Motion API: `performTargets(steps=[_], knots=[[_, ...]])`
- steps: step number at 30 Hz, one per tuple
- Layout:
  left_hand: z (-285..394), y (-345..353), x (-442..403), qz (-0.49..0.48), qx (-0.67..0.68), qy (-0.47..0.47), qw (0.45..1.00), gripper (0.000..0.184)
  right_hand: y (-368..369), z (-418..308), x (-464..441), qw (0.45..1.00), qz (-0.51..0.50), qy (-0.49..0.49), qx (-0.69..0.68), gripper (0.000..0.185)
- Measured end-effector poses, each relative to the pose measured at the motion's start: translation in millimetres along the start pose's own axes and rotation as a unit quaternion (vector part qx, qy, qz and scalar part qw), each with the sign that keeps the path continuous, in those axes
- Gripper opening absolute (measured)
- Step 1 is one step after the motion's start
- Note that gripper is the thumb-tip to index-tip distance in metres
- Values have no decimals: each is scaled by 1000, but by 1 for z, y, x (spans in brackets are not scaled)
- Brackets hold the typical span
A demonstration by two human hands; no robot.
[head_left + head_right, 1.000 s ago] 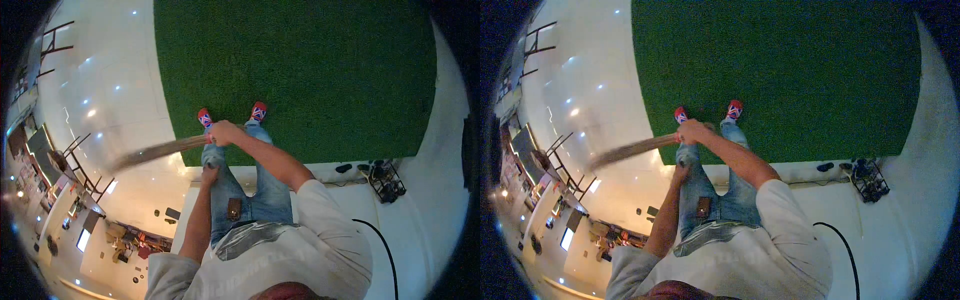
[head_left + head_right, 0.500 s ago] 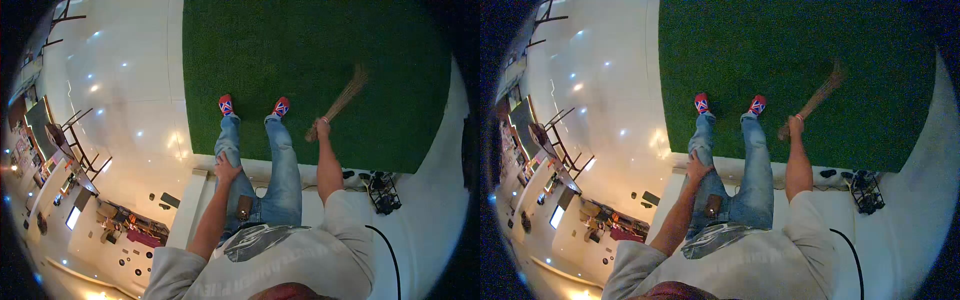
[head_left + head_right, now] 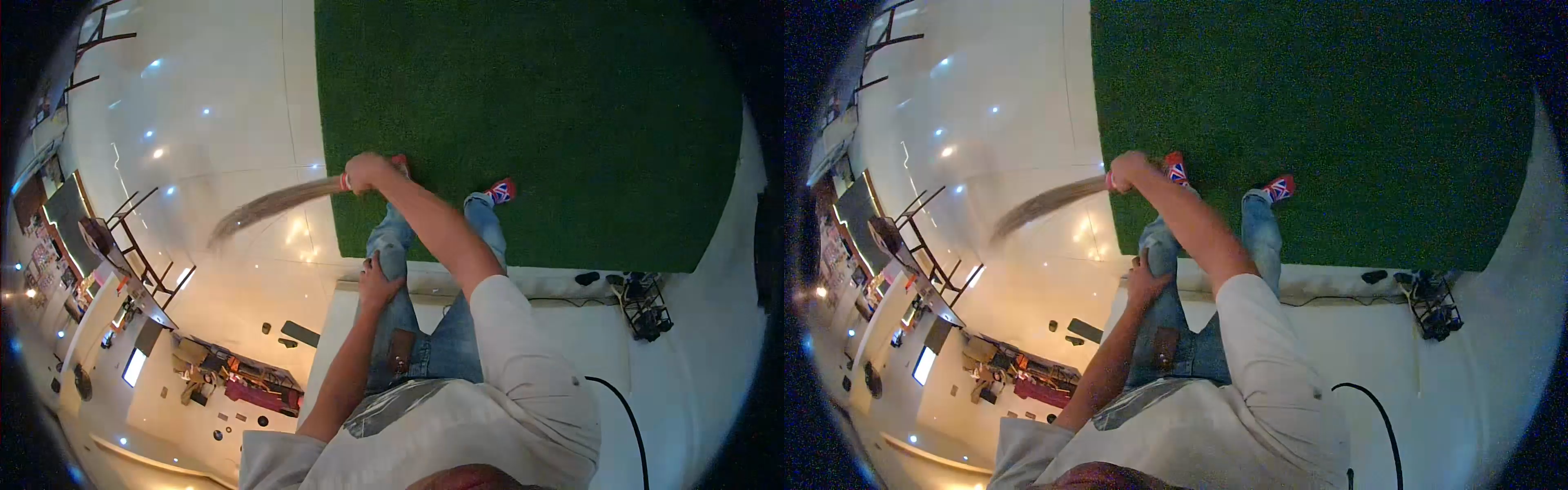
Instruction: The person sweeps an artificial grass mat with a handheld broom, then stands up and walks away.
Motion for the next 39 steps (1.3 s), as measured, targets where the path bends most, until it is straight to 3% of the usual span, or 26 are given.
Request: performTargets(steps=[2,4,8,10,12,14,16,18,20,22,24,25,26,27,28,29,30,34,35,36,37,38,39], knots=[[-8,2,-4,11,-17,6,1000,101,21,-30,-2,999,7,-41,5,29],[-13,8,-2,9,-26,-2,1000,100,42,-33,35,992,-22,-53,-111,34],[-6,12,-3,5,-36,-2,999,101,160,77,67,951,156,25,-267,45],[0,18,-1,13,-37,-2,999,100,183,120,162,862,299,85,-401,38],[14,16,7,23,-44,-14,999,100,237,185,228,789,397,239,-403,33],[23,24,7,22,-68,-32,997,97,317,262,272,709,367,363,-480,35],[37,31,17,39,-84,-45,995,96,369,334,314,658,462,362,-472,34],[51,43,23,53,-60,-35,996,93,376,370,368,621,367,502,-476,40],[58,52,26,73,-57,-31,995,93,357,389,389,576,397,434,-568,45],[68,67,28,91,-55,-28,994,93,419,493,340,633,361,493,-475,39],[75,88,30,103,-48,-32,993,93,352,455,297,736,316,388,-456,34],[77,96,28,110,-48,-34,992,93,312,423,267,761,302,360,-446,32],[81,101,27,118,-49,-37,991,93,313,396,216,641,360,241,-634,31],[85,108,30,116,-45,-33,992,93,286,359,173,712,327,184,-594,27],[86,115,30,113,-62,-46,991,93,248,319,130,877,197,196,-393,23],[85,126,26,112,-77,-58,989,93,211,265,134,924,182,166,-292,23],[87,134,24,108,-92,-71,987,93,195,235,114,938,219,199,-179,27],[84,159,23,38,-63,-118,990,87,153,178,103,965,188,176,-51,23],[79,163,20,100,-33,-70,992,70,152,166,110,974,169,146,-25,22],[84,161,22,102,10,-6,995,62,146,148,131,982,150,117,3,22],[93,154,19,106,56,62,991,54,151,149,169,978,176,75,-84,22],[110,145,21,109,100,130,980,48,163,156,201,972,211,83,-68,21],[158,122,63,136,145,138,970,34,174,166,234,963,248,91,-54,20]])
Point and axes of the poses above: each hand's wrist, its own x-axis away from the middle knuckle, its own y-axis out of the palm, z = x × y, the point moved 9 cm from there along -x, towards the middle knuckle, and after that the axes turned 13 degrees about -z, right-handed, at the moved point
